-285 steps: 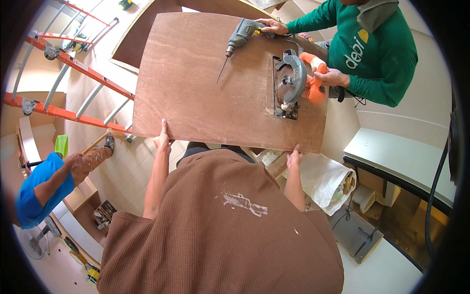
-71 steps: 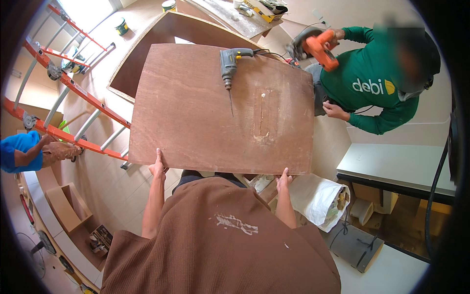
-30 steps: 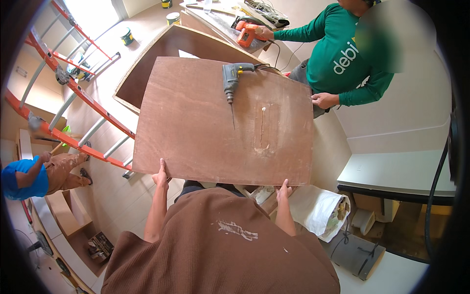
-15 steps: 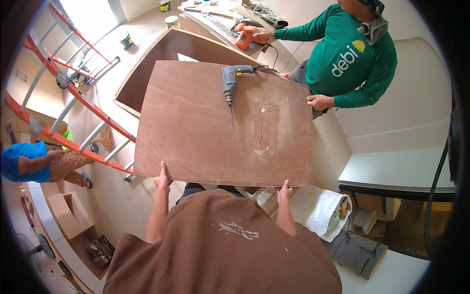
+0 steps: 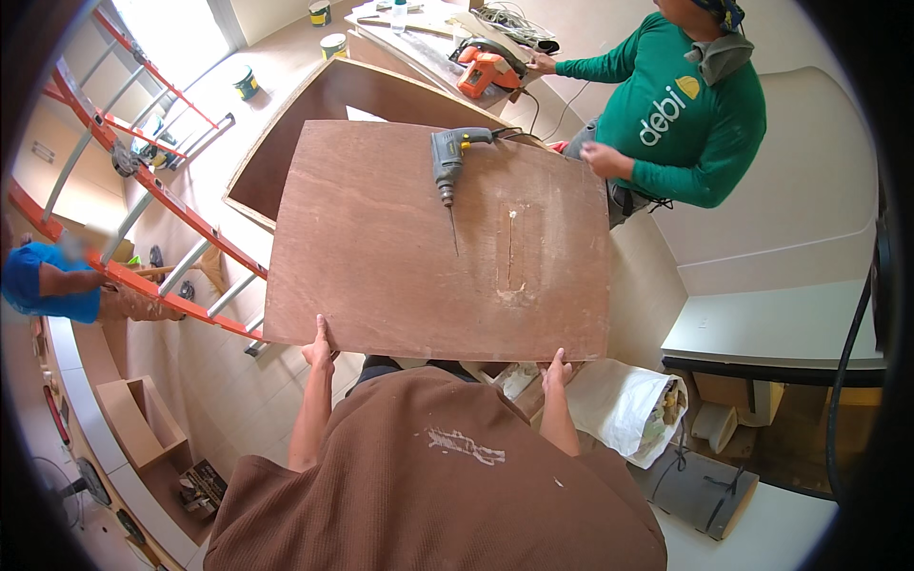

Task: The person assists in assembling a wooden cabinet by holding a large board while a coworker cuts it with a circular saw. The person then uses a drill to fasten screws into the board and other parts of the cabinet frame.

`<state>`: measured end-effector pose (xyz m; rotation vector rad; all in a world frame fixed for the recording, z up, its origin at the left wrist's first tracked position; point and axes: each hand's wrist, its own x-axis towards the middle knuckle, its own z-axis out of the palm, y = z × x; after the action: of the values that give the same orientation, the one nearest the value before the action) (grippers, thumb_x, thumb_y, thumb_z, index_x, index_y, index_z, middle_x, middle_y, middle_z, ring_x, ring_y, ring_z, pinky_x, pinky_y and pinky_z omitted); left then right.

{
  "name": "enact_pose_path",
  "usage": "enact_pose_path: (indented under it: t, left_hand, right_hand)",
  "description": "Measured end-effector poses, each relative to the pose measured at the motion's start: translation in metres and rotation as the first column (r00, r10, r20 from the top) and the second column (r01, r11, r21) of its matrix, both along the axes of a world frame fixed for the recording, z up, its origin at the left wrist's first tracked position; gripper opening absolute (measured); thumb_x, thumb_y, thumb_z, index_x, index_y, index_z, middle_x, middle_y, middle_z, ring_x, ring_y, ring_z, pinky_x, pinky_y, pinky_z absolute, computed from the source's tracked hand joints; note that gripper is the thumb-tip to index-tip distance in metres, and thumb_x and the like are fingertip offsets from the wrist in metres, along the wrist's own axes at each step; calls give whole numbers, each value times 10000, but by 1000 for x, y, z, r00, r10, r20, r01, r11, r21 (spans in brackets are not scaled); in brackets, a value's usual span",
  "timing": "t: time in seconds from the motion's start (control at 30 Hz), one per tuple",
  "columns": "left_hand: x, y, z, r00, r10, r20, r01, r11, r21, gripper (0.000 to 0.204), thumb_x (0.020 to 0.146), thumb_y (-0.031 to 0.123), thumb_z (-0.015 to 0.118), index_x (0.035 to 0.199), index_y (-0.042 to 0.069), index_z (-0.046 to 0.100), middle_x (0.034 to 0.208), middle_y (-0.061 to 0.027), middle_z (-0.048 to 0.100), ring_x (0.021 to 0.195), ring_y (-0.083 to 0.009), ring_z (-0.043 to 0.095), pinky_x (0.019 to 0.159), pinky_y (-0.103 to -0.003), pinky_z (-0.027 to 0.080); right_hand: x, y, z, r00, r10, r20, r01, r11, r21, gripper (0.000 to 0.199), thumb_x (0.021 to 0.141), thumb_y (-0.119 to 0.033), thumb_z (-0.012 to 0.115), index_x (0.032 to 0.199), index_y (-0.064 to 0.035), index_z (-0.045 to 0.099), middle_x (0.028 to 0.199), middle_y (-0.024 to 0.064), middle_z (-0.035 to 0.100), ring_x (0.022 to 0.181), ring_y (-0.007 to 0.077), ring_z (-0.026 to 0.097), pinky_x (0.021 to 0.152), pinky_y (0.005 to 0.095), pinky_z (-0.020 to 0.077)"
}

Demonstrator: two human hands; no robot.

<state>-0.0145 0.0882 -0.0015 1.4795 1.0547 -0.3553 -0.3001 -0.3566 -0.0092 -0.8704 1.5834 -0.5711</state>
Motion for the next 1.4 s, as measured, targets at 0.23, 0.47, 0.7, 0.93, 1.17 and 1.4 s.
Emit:
enact_pose_path:
  t: [0.23,0.47,0.7,0.93,1.17,1.4]
  left_hand:
    - [0,-1,4,1000,-8,-11,9,1000,22,678,693,478,786,1046,-66,587,968,-146,631,766,-253,645,615,-388,567]
    - [0,-1,4,1000,-8,-24,8,1000,18,685,691,474,788,1050,-73,584,977,-160,626,771,-260,649,611,-387,572]
    - [0,-3,9,1000,1,-14,0,1000,27,707,691,469,790,1052,-99,572,984,-173,625,784,-271,651,617,-394,577]
    - [1,-3,6,1000,-13,-13,14,998,54,722,684,471,793,1054,-107,569,995,-184,623,806,-278,654,630,-398,582]
    - [0,1,0,1000,-7,3,7,1000,12,724,684,472,793,1056,-106,567,991,-182,623,794,-278,653,636,-407,580]
    - [0,-2,6,1000,-1,12,1,1000,2,715,689,469,791,1055,-104,568,981,-175,625,787,-275,651,639,-405,577]
  right_hand:
    - [-4,-4,-9,1000,0,11,0,1000,-16,639,925,-329,546,1349,-8,191,1333,223,352,1082,387,539,816,512,549]
    - [-9,-9,-17,999,15,39,-15,1000,0,693,922,-356,548,1374,-4,158,1353,205,361,1116,375,522,881,524,509]
    - [-5,-6,-17,1000,-2,-14,2,1000,-26,670,923,-357,545,1349,-2,169,1341,219,366,1118,371,524,866,534,514]
    - [-12,-11,-24,999,28,30,-27,1000,-15,622,939,-332,521,1339,0,179,1319,225,382,1078,372,552,853,522,527]
    - [-9,-8,-18,999,28,36,-28,999,-17,670,926,-331,545,1366,-3,160,1362,221,321,1121,389,515,846,524,534]
    - [-10,-8,-17,999,26,41,-26,1000,-5,705,918,-347,555,1382,-9,147,1378,212,313,1134,378,509,833,516,540]
